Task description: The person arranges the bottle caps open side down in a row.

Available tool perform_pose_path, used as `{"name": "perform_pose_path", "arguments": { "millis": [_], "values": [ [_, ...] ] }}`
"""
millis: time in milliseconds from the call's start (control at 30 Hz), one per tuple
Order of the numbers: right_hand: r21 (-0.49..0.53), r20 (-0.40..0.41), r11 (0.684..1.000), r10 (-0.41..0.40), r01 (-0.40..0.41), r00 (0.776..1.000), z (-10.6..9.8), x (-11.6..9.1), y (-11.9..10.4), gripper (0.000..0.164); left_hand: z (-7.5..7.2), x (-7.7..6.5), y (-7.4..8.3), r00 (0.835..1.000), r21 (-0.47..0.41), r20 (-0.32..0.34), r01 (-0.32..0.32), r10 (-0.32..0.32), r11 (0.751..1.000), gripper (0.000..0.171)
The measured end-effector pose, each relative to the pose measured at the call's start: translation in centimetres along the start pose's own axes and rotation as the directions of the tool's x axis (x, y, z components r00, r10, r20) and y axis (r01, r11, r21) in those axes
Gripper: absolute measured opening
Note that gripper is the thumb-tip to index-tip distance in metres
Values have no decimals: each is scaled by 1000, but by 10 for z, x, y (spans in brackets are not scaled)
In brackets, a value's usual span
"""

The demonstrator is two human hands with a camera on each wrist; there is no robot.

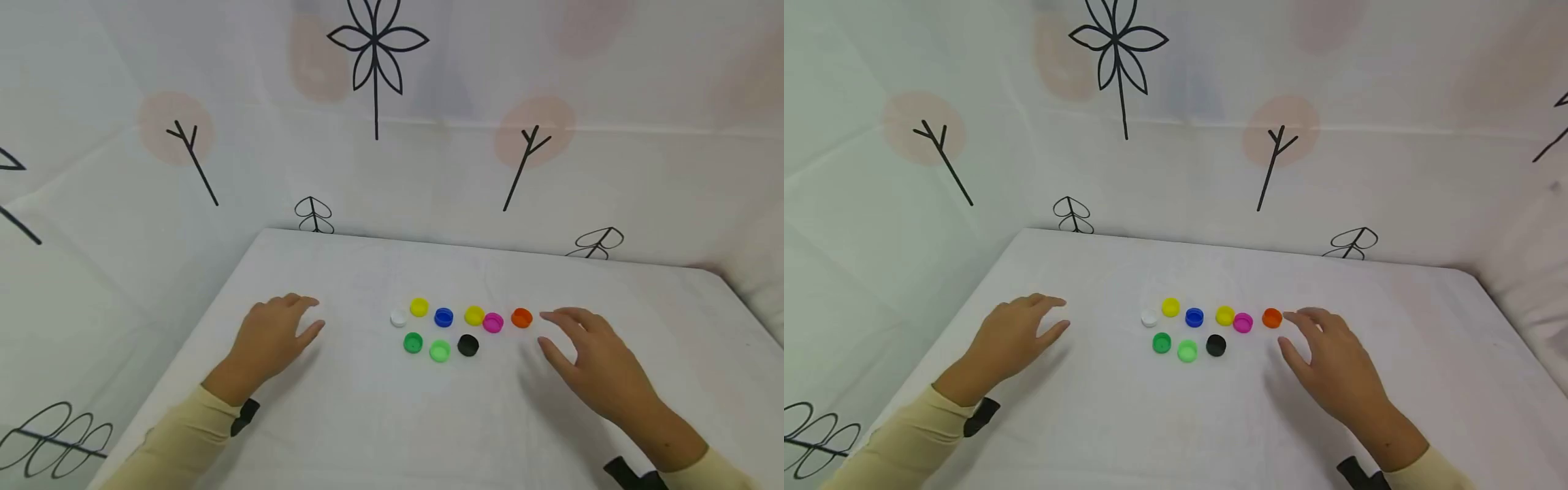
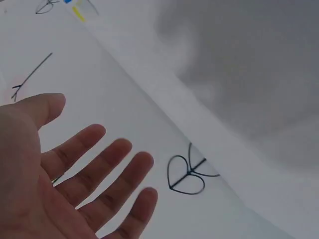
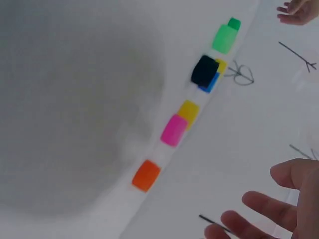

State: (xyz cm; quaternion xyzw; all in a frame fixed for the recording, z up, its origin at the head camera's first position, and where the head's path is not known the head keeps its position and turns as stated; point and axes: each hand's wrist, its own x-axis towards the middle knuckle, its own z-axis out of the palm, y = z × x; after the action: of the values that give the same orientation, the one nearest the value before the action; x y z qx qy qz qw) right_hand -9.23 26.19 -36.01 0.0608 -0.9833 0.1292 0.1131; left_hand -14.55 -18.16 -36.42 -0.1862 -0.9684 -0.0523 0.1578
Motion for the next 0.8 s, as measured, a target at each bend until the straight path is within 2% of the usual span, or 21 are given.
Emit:
{"name": "perform_pose_path", "arguments": {
  "millis": [67,133,267,400,567,800],
  "values": [
    [47,-1,999,-2,2,1000,0,0,-13,39,1,2,14,997,-32,-57,-48,46,998,28],
    [85,-1,996,-11,11,1000,2,0,-25,30,3,4,28,994,-67,-80,-73,68,995,21],
    [140,-19,989,-48,50,999,8,1,-43,19,6,9,54,996,-111,-49,-84,79,990,16],
    [179,-21,981,-76,78,997,15,4,-57,16,11,13,73,996,-138,0,-91,91,986,17],
    [231,3,969,-92,89,996,24,9,-73,17,15,19,87,992,-168,48,-104,113,980,20],
    [284,14,950,-141,131,990,43,22,-90,23,25,26,97,985,-218,84,-130,151,967,24]
  ]
}}
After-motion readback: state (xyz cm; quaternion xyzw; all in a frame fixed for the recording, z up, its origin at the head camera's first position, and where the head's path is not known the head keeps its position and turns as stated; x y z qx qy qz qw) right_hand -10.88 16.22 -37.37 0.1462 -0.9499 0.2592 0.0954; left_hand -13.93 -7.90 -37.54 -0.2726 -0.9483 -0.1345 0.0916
